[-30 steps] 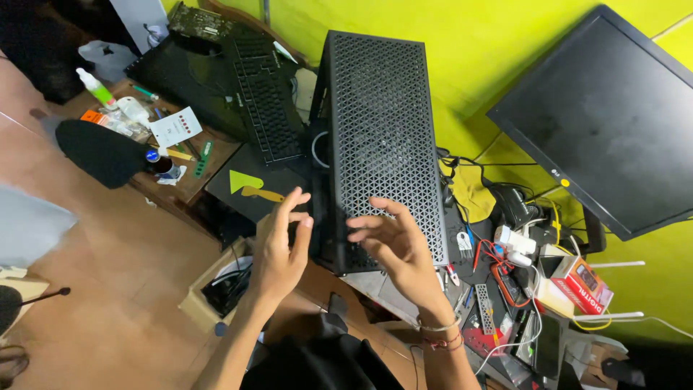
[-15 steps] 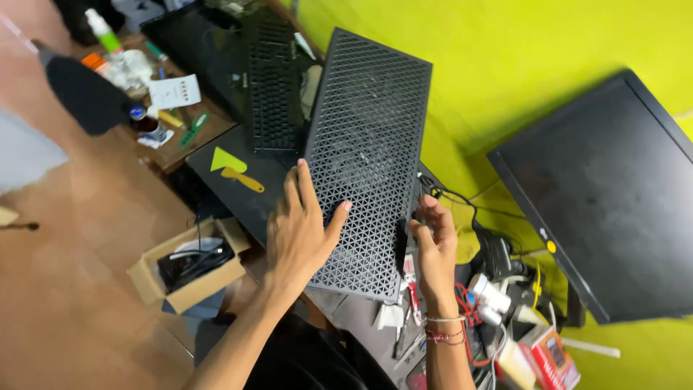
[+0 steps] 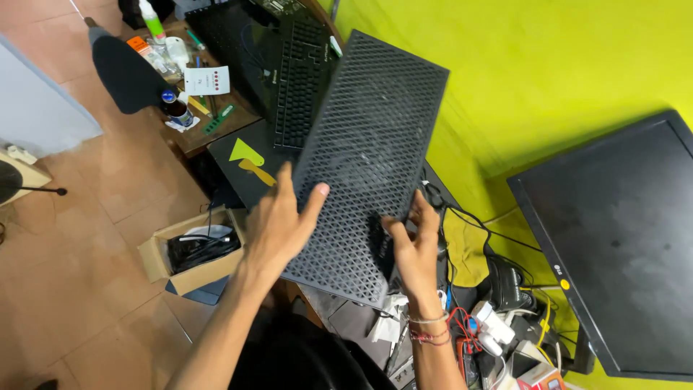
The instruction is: Repairing a desktop computer by inspecting the GPU, case panel, and managing internal wiring
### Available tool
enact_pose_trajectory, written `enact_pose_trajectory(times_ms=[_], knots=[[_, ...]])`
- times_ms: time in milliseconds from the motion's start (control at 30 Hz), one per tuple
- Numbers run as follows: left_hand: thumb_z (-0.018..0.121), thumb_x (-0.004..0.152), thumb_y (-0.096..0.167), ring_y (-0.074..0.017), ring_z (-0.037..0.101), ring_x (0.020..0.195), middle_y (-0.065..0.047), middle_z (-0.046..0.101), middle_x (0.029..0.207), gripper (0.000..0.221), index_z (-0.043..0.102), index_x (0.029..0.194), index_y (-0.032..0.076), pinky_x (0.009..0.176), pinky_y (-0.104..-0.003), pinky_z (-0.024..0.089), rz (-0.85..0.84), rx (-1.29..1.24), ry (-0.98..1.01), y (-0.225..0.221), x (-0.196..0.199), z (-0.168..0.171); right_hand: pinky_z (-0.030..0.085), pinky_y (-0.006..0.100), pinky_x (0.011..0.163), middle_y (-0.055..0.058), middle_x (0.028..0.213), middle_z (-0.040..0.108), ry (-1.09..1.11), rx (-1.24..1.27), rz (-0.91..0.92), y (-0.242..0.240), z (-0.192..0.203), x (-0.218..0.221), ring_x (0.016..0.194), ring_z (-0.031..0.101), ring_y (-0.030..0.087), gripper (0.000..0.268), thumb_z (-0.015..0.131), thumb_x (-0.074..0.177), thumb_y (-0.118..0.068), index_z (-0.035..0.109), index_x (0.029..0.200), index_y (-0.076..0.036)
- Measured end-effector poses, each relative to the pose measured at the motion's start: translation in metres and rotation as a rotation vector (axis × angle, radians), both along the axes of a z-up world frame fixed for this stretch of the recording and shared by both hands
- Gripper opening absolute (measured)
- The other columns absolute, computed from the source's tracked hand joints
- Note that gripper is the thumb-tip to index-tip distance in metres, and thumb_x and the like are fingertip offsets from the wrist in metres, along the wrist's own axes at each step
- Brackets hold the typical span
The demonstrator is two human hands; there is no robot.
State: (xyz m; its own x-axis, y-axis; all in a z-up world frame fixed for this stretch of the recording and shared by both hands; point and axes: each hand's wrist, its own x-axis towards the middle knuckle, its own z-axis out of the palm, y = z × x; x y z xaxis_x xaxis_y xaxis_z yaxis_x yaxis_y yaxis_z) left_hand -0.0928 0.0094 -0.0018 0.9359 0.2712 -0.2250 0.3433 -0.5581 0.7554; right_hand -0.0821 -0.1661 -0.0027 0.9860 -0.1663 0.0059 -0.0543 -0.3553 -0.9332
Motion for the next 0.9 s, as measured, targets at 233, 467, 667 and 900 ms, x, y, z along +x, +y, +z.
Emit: enact_pose_trajectory(times_ms=[233, 467, 667, 900], knots=[[0.028, 0.079, 0.066, -0.0441, 0.058, 0.084, -0.028, 0.058, 0.089, 0.073, 0.035, 0.124, 0.009, 0.066, -0.049, 0.047, -0.024, 0.23, 0.142, 0.039, 0.02, 0.003, 0.044, 0.038, 0.08, 0.016, 0.105, 0.041, -0.122, -0.016, 0.163, 0.027, -0.001, 0.01, 0.102, 0.041, 0.027, 0.069, 0.062, 0.067, -0.004, 0.034, 0.13, -0.003], [0.036, 0.081, 0.056, -0.0448, 0.056, 0.089, -0.036, 0.052, 0.097, 0.072, 0.032, 0.125, -0.001, 0.069, -0.051, 0.047, -0.016, 0.008, 0.156, 0.05, 0.028, 0.02, 0.041, 0.038, 0.083, 0.016, 0.105, 0.042, -0.133, 0.034, 0.195, 0.027, -0.012, 0.022, 0.103, 0.041, 0.028, 0.054, 0.054, 0.074, -0.009, 0.038, 0.126, -0.004], [0.036, 0.084, 0.05, -0.0441, 0.054, 0.096, -0.037, 0.05, 0.103, 0.068, 0.033, 0.124, -0.005, 0.076, -0.051, 0.046, -0.004, -0.075, 0.193, 0.052, 0.038, 0.036, 0.043, 0.03, 0.068, 0.013, 0.079, 0.063, 0.11, 0.148, 0.058, -0.009, -0.044, 0.047, 0.077, 0.054, 0.019, 0.028, 0.037, 0.077, -0.01, 0.063, 0.087, -0.004], [0.032, 0.085, 0.05, -0.0401, 0.04, 0.114, -0.032, 0.039, 0.122, 0.068, 0.031, 0.126, -0.003, 0.093, -0.05, 0.033, 0.017, -0.117, 0.233, 0.058, 0.049, 0.026, 0.049, 0.056, 0.056, 0.027, 0.069, 0.061, 0.115, 1.212, 0.031, -0.118, -0.142, 0.045, 0.064, 0.062, 0.043, 0.025, 0.05, 0.078, -0.026, 0.06, 0.076, -0.004]])
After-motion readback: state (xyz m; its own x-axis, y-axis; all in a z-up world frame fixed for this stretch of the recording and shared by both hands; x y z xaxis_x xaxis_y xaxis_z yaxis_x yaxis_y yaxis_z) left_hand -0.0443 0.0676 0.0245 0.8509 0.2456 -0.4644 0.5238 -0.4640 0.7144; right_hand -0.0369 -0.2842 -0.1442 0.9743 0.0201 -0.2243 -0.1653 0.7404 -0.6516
